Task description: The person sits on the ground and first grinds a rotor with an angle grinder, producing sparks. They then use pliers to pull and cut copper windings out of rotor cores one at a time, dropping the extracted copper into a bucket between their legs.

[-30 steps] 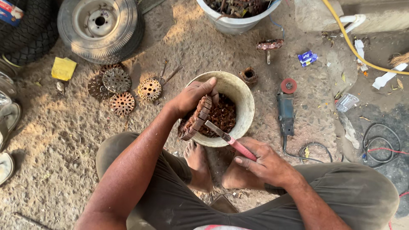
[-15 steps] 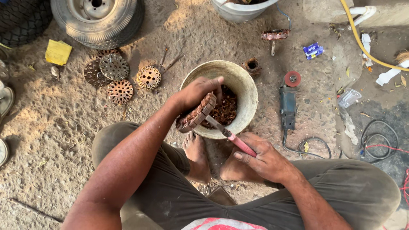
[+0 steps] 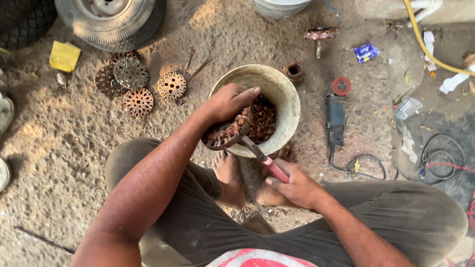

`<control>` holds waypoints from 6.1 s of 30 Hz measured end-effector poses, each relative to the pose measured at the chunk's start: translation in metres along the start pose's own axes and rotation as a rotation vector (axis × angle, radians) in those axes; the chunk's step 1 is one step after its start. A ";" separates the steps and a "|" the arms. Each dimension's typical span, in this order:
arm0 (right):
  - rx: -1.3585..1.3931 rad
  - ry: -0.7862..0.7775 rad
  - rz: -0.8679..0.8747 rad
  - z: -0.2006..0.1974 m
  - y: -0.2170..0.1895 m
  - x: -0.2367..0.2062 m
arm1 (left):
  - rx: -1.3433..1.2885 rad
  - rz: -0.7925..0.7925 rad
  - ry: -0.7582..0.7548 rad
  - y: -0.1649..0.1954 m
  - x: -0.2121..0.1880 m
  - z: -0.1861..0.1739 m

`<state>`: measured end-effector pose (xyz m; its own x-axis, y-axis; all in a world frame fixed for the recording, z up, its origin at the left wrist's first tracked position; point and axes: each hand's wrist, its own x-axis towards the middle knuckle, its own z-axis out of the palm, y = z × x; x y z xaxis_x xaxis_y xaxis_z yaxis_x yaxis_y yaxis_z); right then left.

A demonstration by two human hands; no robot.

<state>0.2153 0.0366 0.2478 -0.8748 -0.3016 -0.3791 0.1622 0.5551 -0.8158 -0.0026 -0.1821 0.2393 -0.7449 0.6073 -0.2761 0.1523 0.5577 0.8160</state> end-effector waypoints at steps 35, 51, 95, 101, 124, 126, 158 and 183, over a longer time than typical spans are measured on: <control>0.092 0.057 -0.038 -0.030 -0.031 0.005 | -0.833 0.046 0.185 -0.001 -0.003 0.001; 0.220 0.003 -0.047 -0.010 -0.032 -0.003 | -0.701 0.017 0.194 -0.005 0.004 0.014; 0.699 -0.007 -0.122 -0.004 -0.010 -0.003 | -1.345 -0.096 -0.218 0.019 -0.008 0.003; -0.018 0.379 -0.279 -0.007 -0.002 0.011 | -1.274 -0.106 -0.066 0.023 -0.011 -0.002; -0.815 0.835 -0.059 -0.039 0.006 0.042 | -0.507 -0.288 0.576 0.058 -0.027 -0.010; -0.823 0.872 -0.097 -0.042 -0.005 0.036 | -0.719 -0.279 0.493 0.048 -0.026 -0.011; 0.371 0.092 -0.161 -0.034 -0.010 0.009 | -1.344 0.071 0.191 0.016 -0.016 0.008; -0.850 0.627 -0.223 -0.044 -0.026 0.020 | -0.768 -0.409 0.528 -0.019 0.003 -0.003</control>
<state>0.1735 0.0504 0.2811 -0.9625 -0.1457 0.2290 -0.1882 0.9661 -0.1765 -0.0098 -0.1926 0.2240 -0.8664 0.0203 -0.4990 -0.4980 0.0395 0.8663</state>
